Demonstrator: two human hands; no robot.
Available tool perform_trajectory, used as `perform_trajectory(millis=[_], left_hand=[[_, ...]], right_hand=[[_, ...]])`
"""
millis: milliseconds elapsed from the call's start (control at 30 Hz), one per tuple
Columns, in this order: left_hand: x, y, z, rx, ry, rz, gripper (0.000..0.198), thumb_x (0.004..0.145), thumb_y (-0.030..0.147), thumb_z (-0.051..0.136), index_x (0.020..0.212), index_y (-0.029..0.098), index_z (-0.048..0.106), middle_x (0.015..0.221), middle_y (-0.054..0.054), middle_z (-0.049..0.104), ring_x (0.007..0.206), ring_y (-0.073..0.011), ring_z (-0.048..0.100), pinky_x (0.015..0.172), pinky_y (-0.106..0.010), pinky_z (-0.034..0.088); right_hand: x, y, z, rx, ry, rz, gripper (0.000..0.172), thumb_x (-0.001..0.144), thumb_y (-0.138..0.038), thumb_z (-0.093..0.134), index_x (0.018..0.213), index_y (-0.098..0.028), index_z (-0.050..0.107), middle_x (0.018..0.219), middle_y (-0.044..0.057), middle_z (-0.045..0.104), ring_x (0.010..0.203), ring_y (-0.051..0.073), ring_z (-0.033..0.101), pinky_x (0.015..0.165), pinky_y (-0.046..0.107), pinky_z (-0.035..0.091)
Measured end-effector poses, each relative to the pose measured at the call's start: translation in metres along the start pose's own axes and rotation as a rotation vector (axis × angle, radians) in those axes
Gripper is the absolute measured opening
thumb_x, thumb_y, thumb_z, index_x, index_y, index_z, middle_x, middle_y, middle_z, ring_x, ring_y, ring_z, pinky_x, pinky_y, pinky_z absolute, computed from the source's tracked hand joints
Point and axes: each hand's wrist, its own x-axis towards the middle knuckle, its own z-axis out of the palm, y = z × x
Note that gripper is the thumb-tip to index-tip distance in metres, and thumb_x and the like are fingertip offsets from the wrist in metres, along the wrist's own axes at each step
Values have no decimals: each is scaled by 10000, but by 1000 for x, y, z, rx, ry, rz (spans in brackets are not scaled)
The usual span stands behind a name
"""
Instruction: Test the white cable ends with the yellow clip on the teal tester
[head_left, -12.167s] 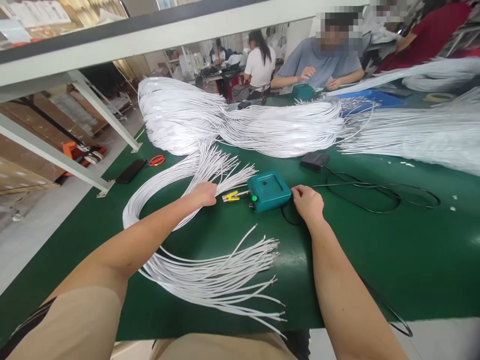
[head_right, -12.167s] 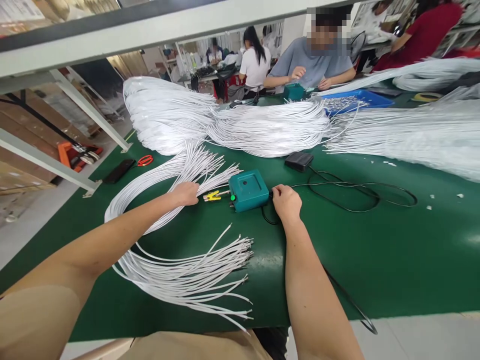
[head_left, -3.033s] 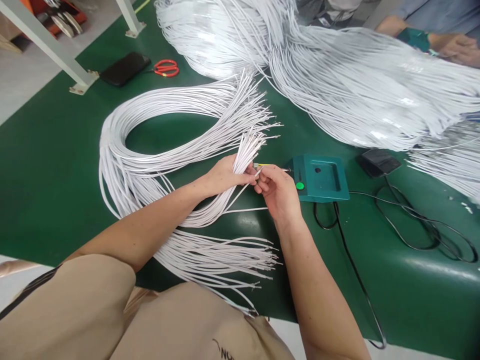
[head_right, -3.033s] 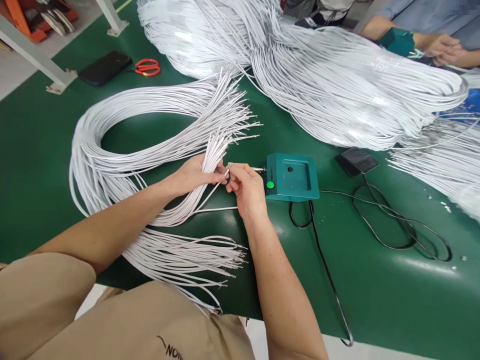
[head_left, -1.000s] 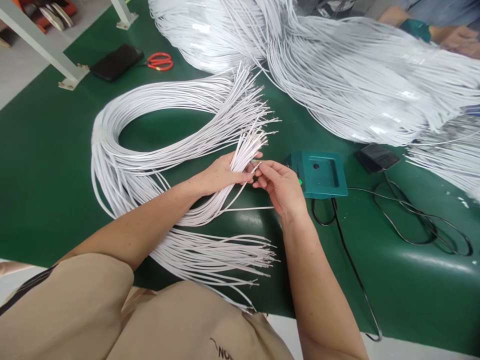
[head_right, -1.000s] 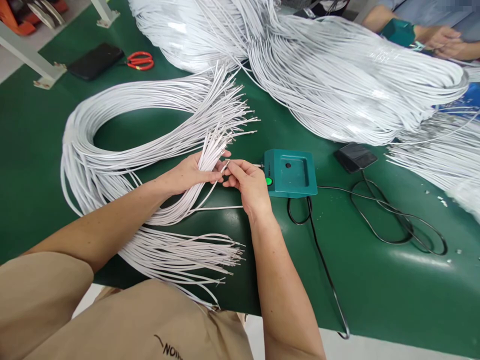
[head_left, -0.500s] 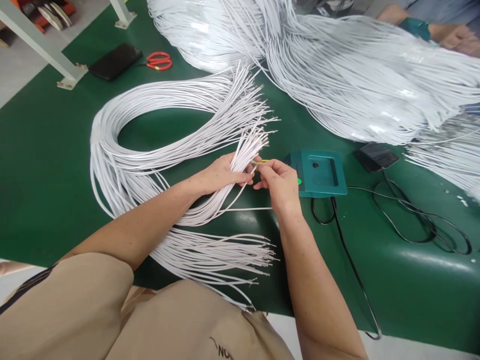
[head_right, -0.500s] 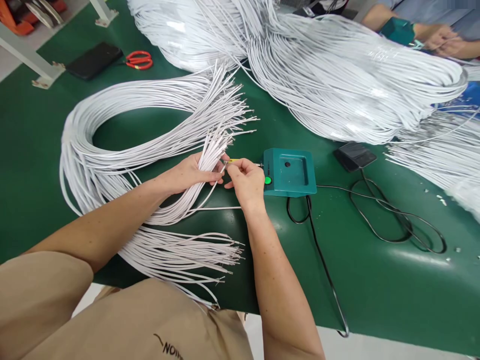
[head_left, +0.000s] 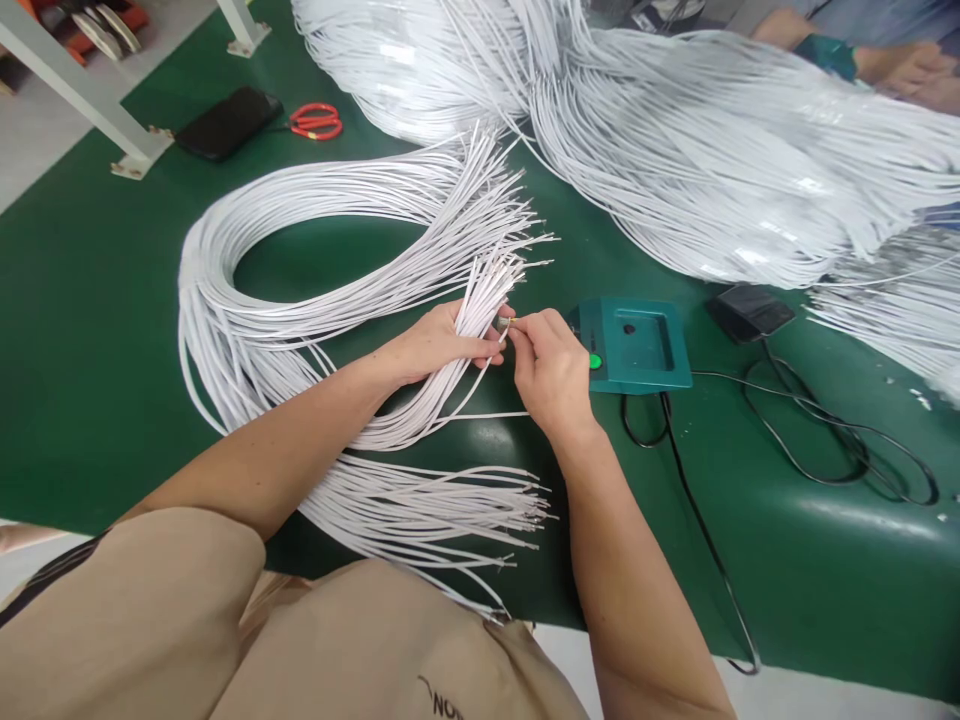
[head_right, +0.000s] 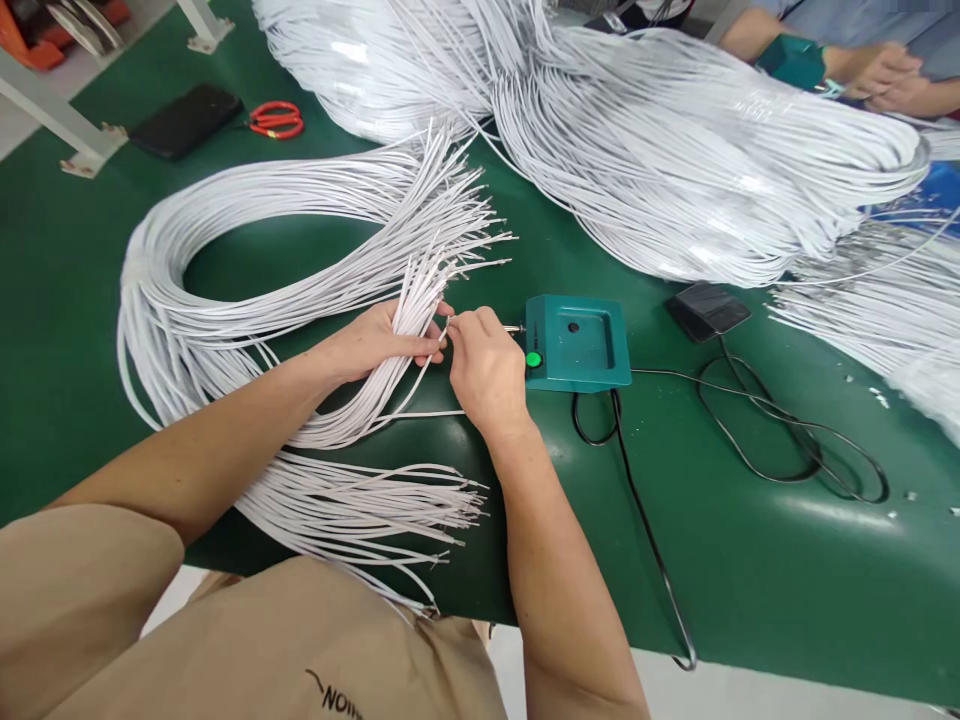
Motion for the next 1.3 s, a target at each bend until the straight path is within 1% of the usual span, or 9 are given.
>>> perform_trajectory(millis=[100,200,400,633,867,1000,1100,1200,1300], left_hand=[[3,-2,-2,1,58,-14,438,699,113,742,1109,132,590,757,-2,640,702,-139,689,611,-223,525],[5,-2,-3,25,128,-27,449,698,124,751,1117,129,590,763,-4,641,705,-145,695,625,-235,530],[4,1,-4,75,124,-27,465,701,127,742,1141,129,591,803,-5,647,723,-141,698,735,-284,552],[8,-5,-4,158,200,-27,484,653,127,757,1110,115,599,771,-18,674,721,-176,714,741,-313,562],[14,-16,-7,264,196,7,435,636,180,769,1048,124,642,779,-49,722,687,-199,720,741,-340,568],[12,-13,-6,255,196,3,448,638,198,774,1058,117,641,782,-56,725,686,-201,719,742,-349,573],[10,-8,-4,210,177,-38,462,640,160,766,1079,107,633,793,-56,718,726,-204,725,744,-334,575],[9,-5,-5,168,166,-71,466,640,139,763,1084,111,626,775,-33,703,749,-199,728,752,-314,575],[10,-6,-9,140,176,-76,464,639,153,771,1078,128,624,757,-8,690,743,-191,728,757,-303,574]], right_hand=[[3,3,-9,-374,11,-141,263,953,-261,380,925,-183,630,963,119,643,945,250,549,852,385,400],[10,10,-17,-506,14,-145,219,914,-218,435,1032,-176,615,1061,133,658,1049,284,523,977,453,334],[23,22,-23,-516,-162,-142,183,842,-129,460,801,-187,628,827,79,684,859,235,562,1030,451,306],[26,23,-22,-519,-139,-128,257,776,-56,425,756,-194,640,703,80,645,826,254,492,892,427,365],[24,21,-21,-514,-106,-120,250,804,-83,430,765,-196,650,664,71,617,822,253,514,922,459,385],[17,27,-26,-532,28,-65,198,866,-203,486,973,-186,652,1003,118,673,1068,293,531,1077,576,240],[11,37,-29,-587,218,82,340,920,-275,441,1214,-159,567,1310,197,551,1282,365,415,1070,680,156],[8,42,-29,-603,259,138,413,946,-313,402,1314,-153,502,1381,218,498,1331,381,378,1062,695,163],[7,40,-27,-591,220,118,392,945,-309,414,1289,-163,533,1344,185,552,1303,355,431,1096,646,177]])
